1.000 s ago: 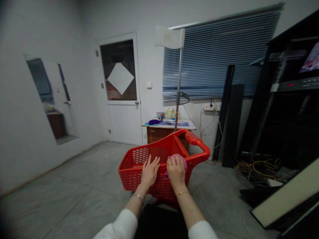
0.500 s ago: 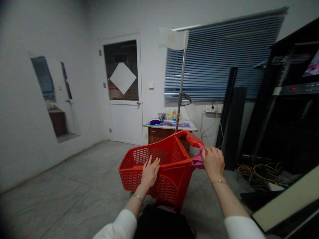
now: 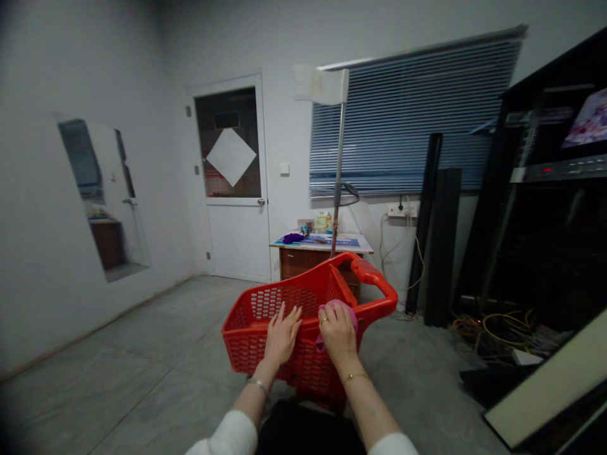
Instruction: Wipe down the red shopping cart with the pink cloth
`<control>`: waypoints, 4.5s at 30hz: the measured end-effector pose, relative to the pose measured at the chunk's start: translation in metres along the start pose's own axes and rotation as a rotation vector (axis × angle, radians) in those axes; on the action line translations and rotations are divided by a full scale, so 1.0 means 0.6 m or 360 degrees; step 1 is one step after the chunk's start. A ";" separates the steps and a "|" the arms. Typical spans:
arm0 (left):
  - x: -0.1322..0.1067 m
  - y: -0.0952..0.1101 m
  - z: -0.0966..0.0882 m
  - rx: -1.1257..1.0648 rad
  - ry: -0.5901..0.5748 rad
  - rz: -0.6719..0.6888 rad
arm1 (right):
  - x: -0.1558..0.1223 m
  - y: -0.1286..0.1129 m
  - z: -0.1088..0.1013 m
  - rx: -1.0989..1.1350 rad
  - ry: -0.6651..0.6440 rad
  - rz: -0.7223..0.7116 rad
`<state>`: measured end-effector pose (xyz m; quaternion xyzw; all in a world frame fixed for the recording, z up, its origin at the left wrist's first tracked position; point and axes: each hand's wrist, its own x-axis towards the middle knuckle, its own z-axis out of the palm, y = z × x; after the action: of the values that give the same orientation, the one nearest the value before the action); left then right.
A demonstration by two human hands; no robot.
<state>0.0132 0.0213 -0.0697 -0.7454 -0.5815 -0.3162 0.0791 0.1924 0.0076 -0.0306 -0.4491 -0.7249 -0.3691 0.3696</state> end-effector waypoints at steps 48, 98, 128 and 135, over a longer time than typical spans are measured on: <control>-0.001 0.012 -0.004 -0.0033 -0.0001 -0.0003 | -0.004 -0.018 0.000 0.0090 0.0084 -0.0029; -0.003 0.020 -0.009 -0.0109 0.0032 -0.0025 | -0.006 0.016 -0.012 -0.0010 0.0119 0.0118; -0.001 0.004 0.001 -0.0051 0.0041 -0.0004 | -0.016 0.009 -0.010 0.0080 0.0130 0.0049; 0.000 0.003 0.000 -0.0057 0.0020 -0.0006 | 0.017 0.186 -0.046 -0.0129 0.0171 0.0248</control>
<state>0.0150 0.0209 -0.0694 -0.7435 -0.5767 -0.3313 0.0690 0.2980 0.0238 0.0134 -0.4982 -0.6515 -0.3918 0.4169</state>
